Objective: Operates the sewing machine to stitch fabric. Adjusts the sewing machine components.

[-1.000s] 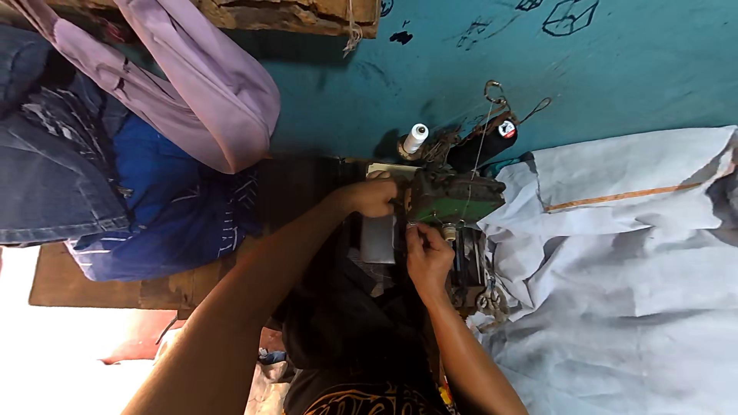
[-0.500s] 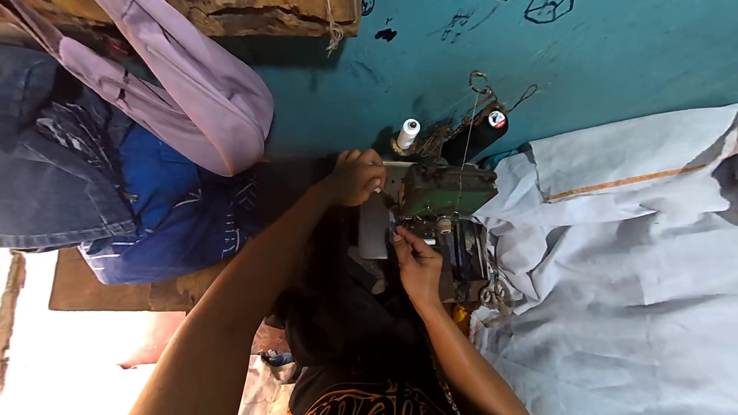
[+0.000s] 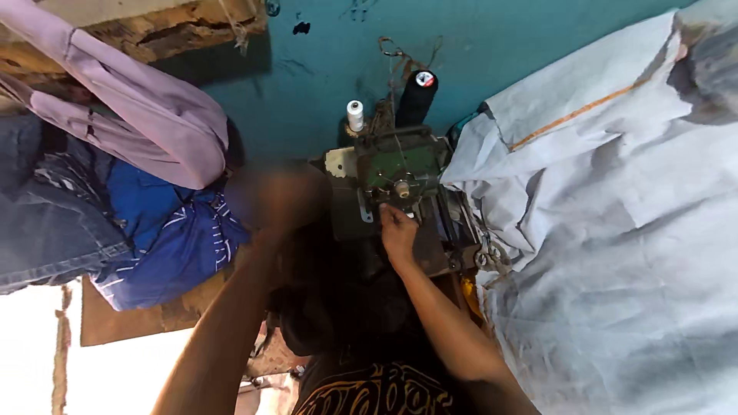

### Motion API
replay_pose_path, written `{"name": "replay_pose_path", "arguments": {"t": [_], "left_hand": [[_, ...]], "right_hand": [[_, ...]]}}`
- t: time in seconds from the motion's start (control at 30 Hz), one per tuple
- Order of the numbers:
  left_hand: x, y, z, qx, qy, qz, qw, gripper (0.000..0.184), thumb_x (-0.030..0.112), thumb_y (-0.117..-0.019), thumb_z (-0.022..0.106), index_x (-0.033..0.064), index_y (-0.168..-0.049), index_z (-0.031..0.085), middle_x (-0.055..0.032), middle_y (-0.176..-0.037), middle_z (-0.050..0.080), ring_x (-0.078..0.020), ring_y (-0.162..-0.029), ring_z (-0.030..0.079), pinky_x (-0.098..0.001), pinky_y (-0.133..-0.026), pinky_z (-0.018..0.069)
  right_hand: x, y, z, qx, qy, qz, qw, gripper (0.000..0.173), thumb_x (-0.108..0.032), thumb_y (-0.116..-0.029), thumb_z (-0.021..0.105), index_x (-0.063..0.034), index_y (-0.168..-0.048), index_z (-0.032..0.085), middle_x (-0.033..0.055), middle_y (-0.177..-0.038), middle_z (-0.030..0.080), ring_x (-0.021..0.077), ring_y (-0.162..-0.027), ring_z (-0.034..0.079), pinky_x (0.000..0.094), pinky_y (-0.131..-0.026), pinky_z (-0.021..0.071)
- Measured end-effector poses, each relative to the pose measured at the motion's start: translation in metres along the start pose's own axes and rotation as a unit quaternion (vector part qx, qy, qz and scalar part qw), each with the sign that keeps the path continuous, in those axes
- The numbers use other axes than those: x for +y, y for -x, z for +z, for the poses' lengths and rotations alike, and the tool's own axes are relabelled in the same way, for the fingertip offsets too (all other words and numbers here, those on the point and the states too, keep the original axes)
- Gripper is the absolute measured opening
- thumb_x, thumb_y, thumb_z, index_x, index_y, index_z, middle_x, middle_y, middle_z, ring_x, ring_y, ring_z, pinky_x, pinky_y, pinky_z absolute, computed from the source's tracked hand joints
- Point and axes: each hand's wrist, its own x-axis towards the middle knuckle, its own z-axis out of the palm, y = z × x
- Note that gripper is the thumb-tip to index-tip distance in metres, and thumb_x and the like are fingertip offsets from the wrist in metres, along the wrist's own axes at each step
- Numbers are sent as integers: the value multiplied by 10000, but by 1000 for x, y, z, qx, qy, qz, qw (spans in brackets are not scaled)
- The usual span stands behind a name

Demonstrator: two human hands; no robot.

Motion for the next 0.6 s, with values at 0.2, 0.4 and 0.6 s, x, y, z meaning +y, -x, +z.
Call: {"name": "replay_pose_path", "arguments": {"t": [0.2, 0.4, 0.6], "left_hand": [[14, 51, -13, 22, 34, -98, 994, 294, 224, -1035, 553, 46, -1231, 679, -285, -1360, 528, -484, -1268, 497, -682, -1024, 392], [56, 93, -21, 85, 87, -69, 990, 250, 159, -1001, 599, -10, -1164, 684, -259, -1302, 551, -366, -1229, 537, -518, -1019, 462], [104, 76, -8, 8, 88, 166, 982, 215, 127, -987, 602, 3, -1083, 748, -185, -1145, 700, -313, -1119, 654, -490, -990, 515]], "right_hand": [[5, -16, 27, 63, -103, 8, 993, 220, -129, -989, 624, 12, -865, 737, 43, -695, 684, 70, -603, 607, 293, -619, 533], [14, 2, -5, 26, -140, -12, 990, 188, -155, -1029, 577, 14, -1019, 659, 44, -734, 602, 72, -600, 531, 268, -583, 483], [19, 13, -66, -219, -71, -43, 972, 147, -70, -984, 550, -14, -868, 620, -11, -650, 511, 51, -572, 493, 234, -573, 451]]}}
